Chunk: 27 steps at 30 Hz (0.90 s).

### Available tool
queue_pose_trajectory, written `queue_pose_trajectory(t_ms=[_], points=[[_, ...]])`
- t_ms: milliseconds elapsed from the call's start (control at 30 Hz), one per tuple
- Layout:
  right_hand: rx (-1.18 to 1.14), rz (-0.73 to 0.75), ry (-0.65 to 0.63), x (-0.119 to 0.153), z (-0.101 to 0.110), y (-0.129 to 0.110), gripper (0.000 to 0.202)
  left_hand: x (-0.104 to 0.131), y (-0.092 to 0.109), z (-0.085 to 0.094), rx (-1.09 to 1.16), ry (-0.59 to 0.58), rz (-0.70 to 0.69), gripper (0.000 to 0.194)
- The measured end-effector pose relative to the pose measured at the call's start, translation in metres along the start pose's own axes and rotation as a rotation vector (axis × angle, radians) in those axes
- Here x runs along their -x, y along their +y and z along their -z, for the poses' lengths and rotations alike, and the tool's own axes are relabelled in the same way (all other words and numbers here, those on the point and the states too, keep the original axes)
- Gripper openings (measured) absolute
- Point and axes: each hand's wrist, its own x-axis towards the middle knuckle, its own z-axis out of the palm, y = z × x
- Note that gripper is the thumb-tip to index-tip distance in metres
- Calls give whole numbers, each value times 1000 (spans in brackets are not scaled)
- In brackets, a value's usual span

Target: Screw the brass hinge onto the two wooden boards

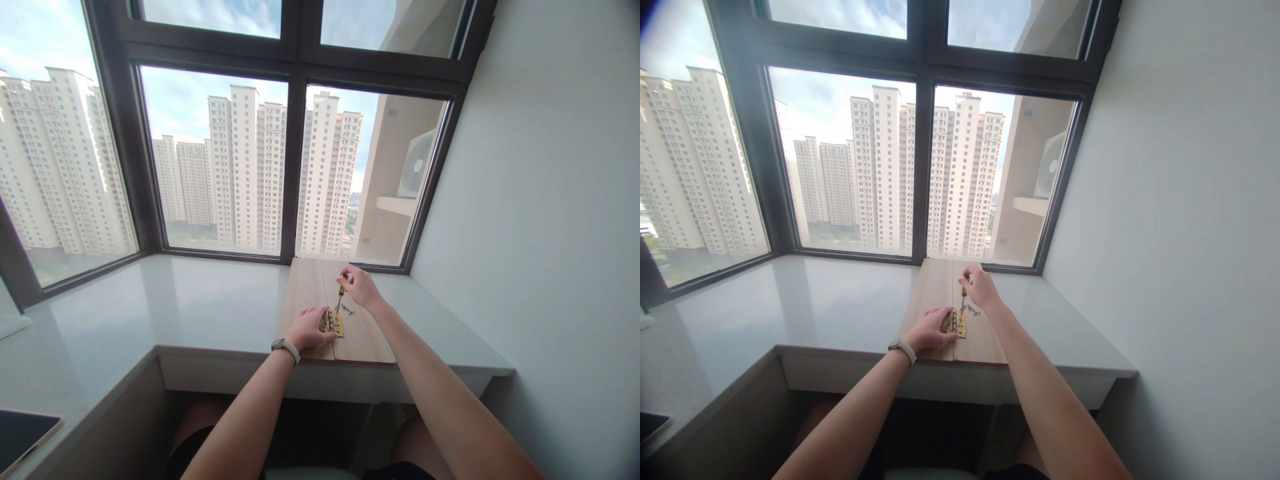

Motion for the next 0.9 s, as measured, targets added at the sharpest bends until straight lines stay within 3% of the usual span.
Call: queue_pose_trajectory(t_ms=[233,367,667,900], points=[[-123,-86,-211,-4,6,-1,20,0,0,1,1,-8,8,88],[-126,-78,-175,-3,8,-2,16,2,3,3,13,-5,5,86],[16,-34,53,1,0,-1,15,4,9,7,7,-17,32,86],[-193,-80,-146,1,-2,4,20,2,4,3,7,-5,17,86]])
